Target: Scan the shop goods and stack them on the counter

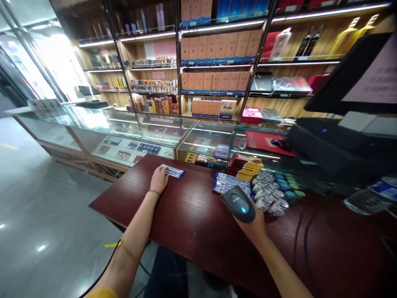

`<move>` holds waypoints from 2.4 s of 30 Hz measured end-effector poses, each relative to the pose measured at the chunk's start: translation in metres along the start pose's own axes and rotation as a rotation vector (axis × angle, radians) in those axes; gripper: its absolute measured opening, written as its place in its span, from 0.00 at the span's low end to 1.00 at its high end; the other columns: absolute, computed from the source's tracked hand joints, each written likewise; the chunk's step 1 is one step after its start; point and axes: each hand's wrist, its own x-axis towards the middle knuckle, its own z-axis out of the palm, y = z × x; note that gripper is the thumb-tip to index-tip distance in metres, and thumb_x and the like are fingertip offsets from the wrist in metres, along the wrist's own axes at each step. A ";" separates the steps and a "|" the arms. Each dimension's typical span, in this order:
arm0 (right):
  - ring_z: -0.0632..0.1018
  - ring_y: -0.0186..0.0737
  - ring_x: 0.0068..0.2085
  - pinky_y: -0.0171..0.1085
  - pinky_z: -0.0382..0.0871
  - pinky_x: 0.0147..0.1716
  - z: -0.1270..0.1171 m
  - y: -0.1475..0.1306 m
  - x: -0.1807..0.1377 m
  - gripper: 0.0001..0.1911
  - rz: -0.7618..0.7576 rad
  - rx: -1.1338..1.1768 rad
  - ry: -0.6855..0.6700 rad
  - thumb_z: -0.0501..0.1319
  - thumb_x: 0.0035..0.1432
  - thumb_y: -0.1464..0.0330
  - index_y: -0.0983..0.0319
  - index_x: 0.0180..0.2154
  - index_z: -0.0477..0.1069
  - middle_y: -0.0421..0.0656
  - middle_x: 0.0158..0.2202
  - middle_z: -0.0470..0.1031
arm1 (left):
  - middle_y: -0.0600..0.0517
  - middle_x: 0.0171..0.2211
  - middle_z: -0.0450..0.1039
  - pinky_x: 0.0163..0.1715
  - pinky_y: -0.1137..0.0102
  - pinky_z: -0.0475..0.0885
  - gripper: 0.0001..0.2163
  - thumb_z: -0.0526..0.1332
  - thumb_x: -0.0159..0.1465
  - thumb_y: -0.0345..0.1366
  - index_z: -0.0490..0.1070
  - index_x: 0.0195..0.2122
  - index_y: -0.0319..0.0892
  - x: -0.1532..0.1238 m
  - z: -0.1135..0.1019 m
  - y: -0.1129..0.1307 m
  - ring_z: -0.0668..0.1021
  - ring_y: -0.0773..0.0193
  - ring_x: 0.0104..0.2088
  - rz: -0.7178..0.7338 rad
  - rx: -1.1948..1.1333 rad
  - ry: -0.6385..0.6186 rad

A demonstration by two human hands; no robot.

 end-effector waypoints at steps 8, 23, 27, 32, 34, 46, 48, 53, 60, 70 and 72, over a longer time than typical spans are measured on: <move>0.83 0.48 0.33 0.41 0.79 0.34 -0.003 0.006 -0.001 0.21 0.043 0.036 -0.038 0.66 0.50 0.62 0.59 0.47 0.72 0.46 0.35 0.81 | 0.39 0.52 0.72 0.61 0.33 0.49 0.13 0.57 0.65 0.33 0.71 0.50 0.43 -0.004 0.004 0.005 0.70 0.45 0.57 -0.140 0.105 -0.056; 0.82 0.49 0.34 0.43 0.78 0.35 -0.002 0.001 0.006 0.20 0.094 0.025 0.068 0.66 0.48 0.61 0.60 0.44 0.72 0.47 0.35 0.81 | 0.46 0.42 0.77 0.56 0.55 0.67 0.12 0.55 0.68 0.43 0.73 0.42 0.43 0.008 -0.010 0.027 0.76 0.55 0.46 -0.021 -0.380 -0.036; 0.82 0.48 0.34 0.43 0.78 0.35 -0.004 0.003 0.007 0.21 0.163 0.064 0.093 0.67 0.47 0.60 0.60 0.43 0.72 0.47 0.36 0.81 | 0.49 0.34 0.77 0.35 0.66 0.77 0.19 0.52 0.68 0.51 0.71 0.41 0.41 0.021 -0.010 0.065 0.79 0.62 0.33 -0.327 -0.868 0.020; 0.82 0.49 0.36 0.43 0.78 0.37 -0.012 0.005 0.010 0.23 0.201 0.072 0.110 0.68 0.46 0.60 0.60 0.44 0.71 0.47 0.36 0.81 | 0.46 0.36 0.79 0.21 0.74 0.74 0.18 0.59 0.65 0.49 0.71 0.44 0.38 0.026 -0.001 0.122 0.79 0.68 0.26 -0.556 -1.276 -0.150; 0.82 0.49 0.38 0.44 0.78 0.39 -0.015 0.005 0.012 0.24 0.216 0.071 0.087 0.68 0.46 0.61 0.61 0.46 0.70 0.47 0.36 0.81 | 0.44 0.39 0.79 0.21 0.75 0.75 0.17 0.61 0.65 0.47 0.72 0.44 0.37 0.023 0.005 0.142 0.80 0.67 0.28 -0.587 -1.357 -0.210; 0.83 0.48 0.37 0.40 0.76 0.36 -0.023 -0.015 0.023 0.24 0.247 -0.019 -0.102 0.66 0.48 0.62 0.56 0.49 0.70 0.41 0.34 0.82 | 0.41 0.41 0.81 0.31 0.70 0.79 0.23 0.71 0.56 0.47 0.78 0.46 0.35 0.002 0.013 0.138 0.83 0.58 0.36 -0.603 -1.390 -0.474; 0.83 0.48 0.36 0.39 0.75 0.34 -0.023 -0.020 0.024 0.25 0.241 -0.065 -0.186 0.66 0.49 0.62 0.54 0.51 0.69 0.39 0.34 0.82 | 0.41 0.42 0.81 0.31 0.70 0.78 0.23 0.71 0.55 0.48 0.79 0.45 0.35 0.002 0.013 0.136 0.83 0.58 0.36 -0.601 -1.393 -0.467; 0.84 0.51 0.36 0.37 0.72 0.31 -0.024 -0.022 0.022 0.26 0.196 -0.191 -0.295 0.67 0.50 0.61 0.54 0.52 0.70 0.41 0.33 0.83 | 0.41 0.40 0.81 0.31 0.70 0.78 0.23 0.72 0.53 0.47 0.79 0.44 0.34 0.003 0.014 0.138 0.82 0.59 0.35 -0.617 -1.389 -0.445; 0.84 0.51 0.35 0.37 0.73 0.31 -0.028 -0.019 0.023 0.22 0.190 -0.221 -0.313 0.65 0.50 0.63 0.56 0.49 0.73 0.44 0.35 0.83 | 0.42 0.37 0.81 0.31 0.70 0.78 0.23 0.72 0.53 0.47 0.79 0.44 0.34 0.004 0.013 0.137 0.82 0.59 0.34 -0.649 -1.387 -0.446; 0.83 0.52 0.41 0.43 0.77 0.39 -0.028 0.004 0.022 0.27 0.268 -0.097 0.085 0.67 0.48 0.59 0.60 0.50 0.70 0.47 0.37 0.82 | 0.43 0.48 0.79 0.47 0.61 0.76 0.29 0.69 0.56 0.50 0.75 0.55 0.39 0.003 0.019 0.138 0.81 0.54 0.45 -0.433 -1.283 -0.409; 0.83 0.53 0.42 0.46 0.77 0.41 -0.030 0.009 0.024 0.29 0.279 -0.090 0.200 0.67 0.48 0.58 0.62 0.51 0.70 0.50 0.39 0.82 | 0.44 0.50 0.78 0.54 0.57 0.72 0.26 0.67 0.58 0.50 0.75 0.54 0.40 0.003 0.021 0.141 0.79 0.51 0.50 -0.278 -1.092 -0.350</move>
